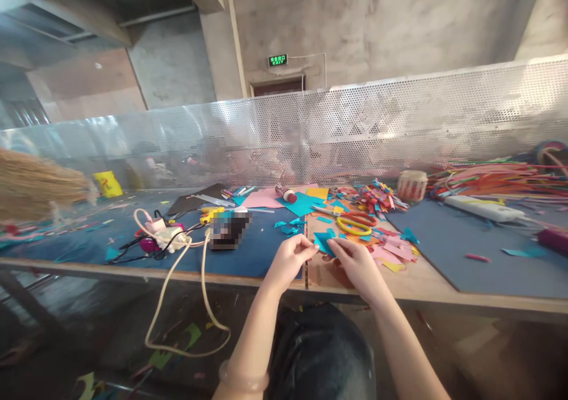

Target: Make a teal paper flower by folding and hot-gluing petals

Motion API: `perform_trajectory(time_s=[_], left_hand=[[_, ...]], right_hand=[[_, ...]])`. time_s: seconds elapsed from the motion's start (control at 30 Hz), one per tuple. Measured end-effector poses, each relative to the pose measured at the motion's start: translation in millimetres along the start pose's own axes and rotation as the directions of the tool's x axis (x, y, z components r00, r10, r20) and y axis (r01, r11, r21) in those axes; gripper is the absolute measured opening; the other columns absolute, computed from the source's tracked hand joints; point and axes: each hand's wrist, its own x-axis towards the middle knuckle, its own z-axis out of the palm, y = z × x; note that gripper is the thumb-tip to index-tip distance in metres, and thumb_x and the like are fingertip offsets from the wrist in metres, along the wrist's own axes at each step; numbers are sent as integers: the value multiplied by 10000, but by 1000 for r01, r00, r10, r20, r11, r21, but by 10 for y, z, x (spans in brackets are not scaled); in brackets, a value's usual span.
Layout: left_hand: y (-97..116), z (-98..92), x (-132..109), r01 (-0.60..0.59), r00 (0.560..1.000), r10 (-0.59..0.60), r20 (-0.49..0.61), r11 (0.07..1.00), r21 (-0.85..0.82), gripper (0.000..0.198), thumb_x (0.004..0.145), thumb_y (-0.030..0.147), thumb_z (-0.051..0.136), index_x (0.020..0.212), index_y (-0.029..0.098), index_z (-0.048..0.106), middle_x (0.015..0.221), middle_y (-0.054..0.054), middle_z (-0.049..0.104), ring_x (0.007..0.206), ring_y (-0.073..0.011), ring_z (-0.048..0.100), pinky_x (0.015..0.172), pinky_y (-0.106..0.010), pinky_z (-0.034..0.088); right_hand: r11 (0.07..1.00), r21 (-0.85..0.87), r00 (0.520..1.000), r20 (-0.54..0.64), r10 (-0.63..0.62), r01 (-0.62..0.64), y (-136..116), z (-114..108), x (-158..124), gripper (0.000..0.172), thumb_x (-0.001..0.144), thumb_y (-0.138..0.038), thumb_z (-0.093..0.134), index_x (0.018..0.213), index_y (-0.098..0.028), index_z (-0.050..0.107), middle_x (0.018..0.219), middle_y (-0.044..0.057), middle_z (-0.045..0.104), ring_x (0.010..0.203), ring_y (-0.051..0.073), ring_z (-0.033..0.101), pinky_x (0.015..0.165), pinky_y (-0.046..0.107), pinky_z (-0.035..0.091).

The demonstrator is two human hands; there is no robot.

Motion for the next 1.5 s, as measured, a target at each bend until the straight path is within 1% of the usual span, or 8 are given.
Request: perform_trajectory(time_s=[0.1,0.23,0.37,0.5,0.6,0.77,1.17,1.5], left_hand=[[-6,7,2,13,1000,-13,-13,1000,-6,228,748,365,573,646,170,514,622,27,534,641,-138,513,663,-252,391],[-48,25,16,-4,998,0,-61,997,-73,157,743,314,584,737,180,502,691,23,547,656,-132,538,655,-249,416],[-43,39,15,-57,996,49,-68,990,-130,228,743,254,589,947,208,499,855,-11,586,720,-137,579,643,-244,449],[-25,35,-3,-52,998,54,-42,998,34,206,772,268,562,963,193,581,848,-39,627,790,-173,607,659,-250,453],[-38,35,-9,-76,994,84,-76,992,101,230,771,289,573,975,189,610,886,-51,644,823,-181,602,717,-267,468],[-78,45,5,-170,975,188,-116,974,148,204,776,264,570,956,192,634,1033,-64,601,879,-171,585,776,-273,483],[-95,62,24,-283,938,325,-120,918,278,165,767,192,592,926,192,634,971,-56,598,832,-161,590,714,-257,499],[-78,90,-5,-394,867,484,-117,810,433,99,810,159,550,843,180,641,847,-37,642,726,-134,583,671,-237,470]], right_hand=[[993,106,990,-119,71,-59,26,27,3,356,756,-516,551,819,-168,592,573,0,595,525,168,550,539,275,417],[979,204,977,-206,47,-4,86,101,4,364,748,-476,587,961,-213,451,595,-42,579,478,141,539,509,258,424],[997,70,979,-202,-25,39,93,146,-3,249,795,-449,528,842,-223,436,610,-20,580,505,153,571,497,255,421],[995,-94,976,-210,-63,44,71,145,-2,211,795,-413,514,841,-207,511,650,8,596,564,168,583,563,288,449],[983,-170,978,-188,-94,62,74,138,8,290,740,-411,572,923,-186,567,664,21,587,595,181,563,586,315,462],[986,-97,983,-111,-147,137,100,139,16,343,729,-356,599,1024,-182,590,911,73,577,638,157,574,597,307,503],[953,-230,965,-130,-229,195,127,138,-13,169,817,-285,521,935,-206,614,862,56,603,672,170,578,655,317,499],[946,-248,943,-204,-263,210,101,186,-49,312,817,-259,511,1118,-177,527,886,66,630,583,145,583,593,303,521]])
